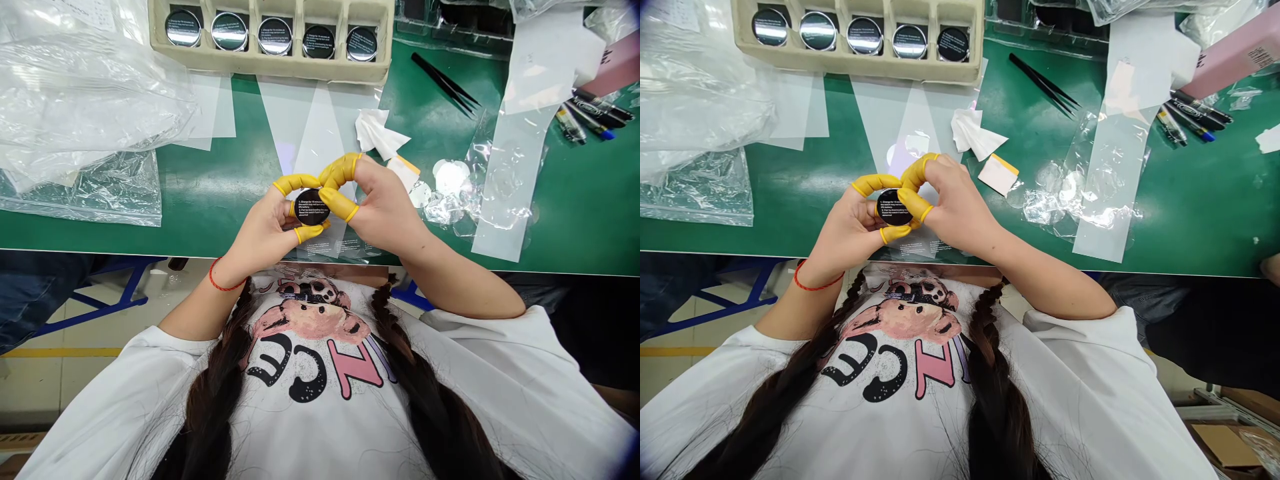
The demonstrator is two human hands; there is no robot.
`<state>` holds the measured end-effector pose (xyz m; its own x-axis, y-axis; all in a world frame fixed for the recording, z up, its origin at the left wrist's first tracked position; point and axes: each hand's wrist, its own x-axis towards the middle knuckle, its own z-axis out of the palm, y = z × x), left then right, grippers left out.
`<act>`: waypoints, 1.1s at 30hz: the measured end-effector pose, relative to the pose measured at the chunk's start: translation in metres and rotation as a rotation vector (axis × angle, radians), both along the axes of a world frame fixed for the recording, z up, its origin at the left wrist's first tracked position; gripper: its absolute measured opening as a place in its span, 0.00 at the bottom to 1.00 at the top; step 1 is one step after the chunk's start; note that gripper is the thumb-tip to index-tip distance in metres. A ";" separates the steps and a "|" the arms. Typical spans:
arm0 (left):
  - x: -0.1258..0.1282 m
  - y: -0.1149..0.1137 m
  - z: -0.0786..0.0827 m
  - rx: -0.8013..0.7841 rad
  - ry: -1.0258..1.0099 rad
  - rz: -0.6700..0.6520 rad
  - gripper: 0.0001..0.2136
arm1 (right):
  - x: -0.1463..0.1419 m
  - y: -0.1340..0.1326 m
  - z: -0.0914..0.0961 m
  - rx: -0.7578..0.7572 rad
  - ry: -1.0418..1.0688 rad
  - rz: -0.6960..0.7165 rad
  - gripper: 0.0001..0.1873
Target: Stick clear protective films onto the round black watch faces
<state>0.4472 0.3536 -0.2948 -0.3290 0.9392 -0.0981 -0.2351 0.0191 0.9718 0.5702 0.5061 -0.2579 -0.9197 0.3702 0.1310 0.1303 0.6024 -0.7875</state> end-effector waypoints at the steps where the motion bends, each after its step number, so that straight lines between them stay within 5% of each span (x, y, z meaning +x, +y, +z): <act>1: 0.000 0.000 0.000 -0.001 -0.003 0.001 0.28 | 0.000 0.000 0.000 0.003 -0.004 0.000 0.16; 17: -0.001 -0.001 -0.002 -0.016 0.035 -0.018 0.30 | -0.001 0.000 -0.004 0.046 0.003 0.006 0.19; 22: 0.000 0.000 0.001 -0.035 0.026 0.005 0.29 | 0.006 0.005 0.004 0.161 0.010 0.005 0.21; 25: 0.001 0.001 0.004 -0.068 -0.003 0.018 0.27 | 0.027 0.028 0.006 0.313 -0.045 -0.129 0.20; 28: 0.001 0.000 0.003 -0.063 -0.019 0.006 0.26 | 0.055 0.065 -0.012 0.486 -0.188 -0.351 0.24; 33: 0.001 0.000 0.000 -0.056 0.009 0.011 0.26 | 0.077 0.097 -0.049 0.413 -0.308 -0.530 0.23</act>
<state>0.4479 0.3532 -0.2947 -0.3404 0.9287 -0.1469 -0.2267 0.0706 0.9714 0.6472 0.6027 -0.3073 -0.6491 0.7511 0.1208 0.6644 0.6370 -0.3909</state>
